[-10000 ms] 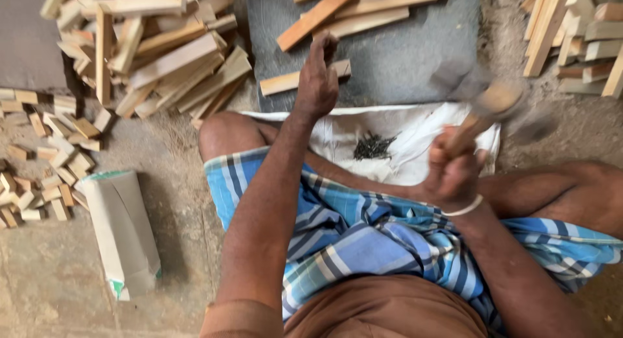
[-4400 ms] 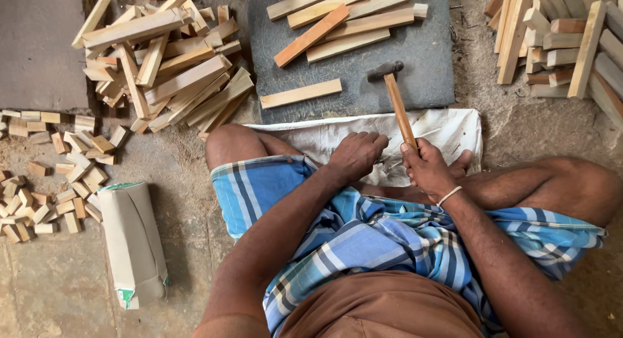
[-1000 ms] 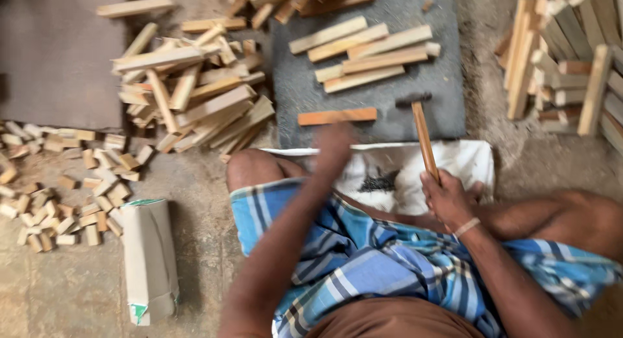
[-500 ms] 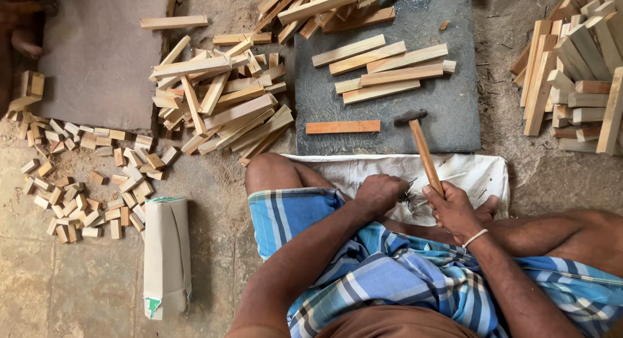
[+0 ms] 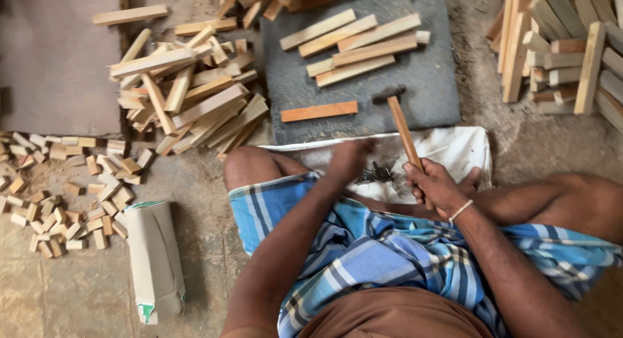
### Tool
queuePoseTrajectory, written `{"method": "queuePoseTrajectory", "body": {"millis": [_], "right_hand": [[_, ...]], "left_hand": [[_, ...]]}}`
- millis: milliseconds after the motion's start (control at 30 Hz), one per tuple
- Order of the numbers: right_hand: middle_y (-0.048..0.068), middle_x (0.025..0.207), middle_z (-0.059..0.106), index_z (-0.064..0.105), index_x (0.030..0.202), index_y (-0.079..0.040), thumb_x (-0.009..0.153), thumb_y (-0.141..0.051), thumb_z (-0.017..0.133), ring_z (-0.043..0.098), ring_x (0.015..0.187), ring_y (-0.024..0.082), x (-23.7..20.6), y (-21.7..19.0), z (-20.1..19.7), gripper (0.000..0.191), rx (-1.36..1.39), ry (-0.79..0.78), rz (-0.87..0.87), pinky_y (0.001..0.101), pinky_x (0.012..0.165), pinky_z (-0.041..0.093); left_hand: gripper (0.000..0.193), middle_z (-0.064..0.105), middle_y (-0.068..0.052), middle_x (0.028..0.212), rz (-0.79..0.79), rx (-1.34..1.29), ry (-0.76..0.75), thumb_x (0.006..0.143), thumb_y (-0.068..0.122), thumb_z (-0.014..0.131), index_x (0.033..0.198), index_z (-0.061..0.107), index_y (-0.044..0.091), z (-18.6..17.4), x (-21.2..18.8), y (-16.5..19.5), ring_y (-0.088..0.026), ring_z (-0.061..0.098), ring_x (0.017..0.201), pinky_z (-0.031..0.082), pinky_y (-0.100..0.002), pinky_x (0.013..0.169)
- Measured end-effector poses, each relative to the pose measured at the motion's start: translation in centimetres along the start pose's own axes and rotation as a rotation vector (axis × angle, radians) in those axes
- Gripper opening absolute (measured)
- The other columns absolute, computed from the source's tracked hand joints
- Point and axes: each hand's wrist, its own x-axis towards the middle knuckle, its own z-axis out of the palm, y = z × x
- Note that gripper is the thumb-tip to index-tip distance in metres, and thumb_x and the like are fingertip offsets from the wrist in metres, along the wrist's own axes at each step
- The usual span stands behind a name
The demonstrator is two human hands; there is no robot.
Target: The person sits on the floor and repeatedly hammers nails into small wooden blocks. They pick up each block, place a nail, and strike it with a hammer, then set the finished piece aside.
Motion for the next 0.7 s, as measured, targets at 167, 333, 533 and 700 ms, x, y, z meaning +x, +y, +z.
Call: {"method": "queuePoseTrajectory", "body": {"millis": [167, 333, 533, 700], "right_hand": [[-0.001, 0.074, 0.057, 0.059, 0.104, -0.008, 0.098, -0.034, 0.064, 0.048, 0.052, 0.005, -0.6, -0.8, 0.4, 0.027, 0.014, -0.017, 0.036, 0.0215, 0.041, 0.041], [-0.001, 0.073, 0.056, 0.058, 0.103, -0.007, 0.1, -0.033, 0.061, 0.048, 0.053, 0.005, -1.1, -1.4, 0.6, 0.026, 0.008, -0.022, 0.049, 0.0208, 0.041, 0.043], [-0.003, 0.068, 0.049, 0.056, 0.097, -0.006, 0.103, -0.034, 0.061, 0.042, 0.05, 0.005, -1.3, -0.9, 1.2, 0.03, -0.111, 0.081, -0.015, 0.0236, 0.04, 0.038], [0.009, 0.067, 0.06, 0.057, 0.103, -0.004, 0.106, -0.035, 0.058, 0.059, 0.055, 0.018, -2.9, -1.4, 1.8, 0.031, -0.553, 0.256, -0.354, 0.0377, 0.048, 0.045]], "left_hand": [[0.024, 0.073, -0.014, 0.106, -0.274, -0.346, 0.282, 0.101, 0.004, 0.055, 0.125, 0.059, 0.007, -4.5, 3.8, -1.1, -0.022, 0.076, 0.085, 0.066, -0.037, 0.069], [0.035, 0.076, -0.013, 0.109, -0.007, -0.125, 0.349, 0.1, 0.004, 0.063, 0.133, 0.054, 0.011, -5.7, 5.8, -0.5, -0.025, 0.077, 0.094, 0.066, -0.04, 0.075], [0.034, 0.077, -0.008, 0.106, 0.013, -0.012, 0.38, 0.099, 0.009, 0.065, 0.131, 0.052, 0.014, -4.3, 5.4, -1.4, -0.028, 0.077, 0.087, 0.062, -0.042, 0.07], [0.028, 0.077, -0.007, 0.101, 0.059, -0.005, 0.387, 0.101, 0.01, 0.065, 0.125, 0.052, 0.014, -4.2, 5.1, -1.9, -0.028, 0.077, 0.086, 0.06, -0.043, 0.068]]}}
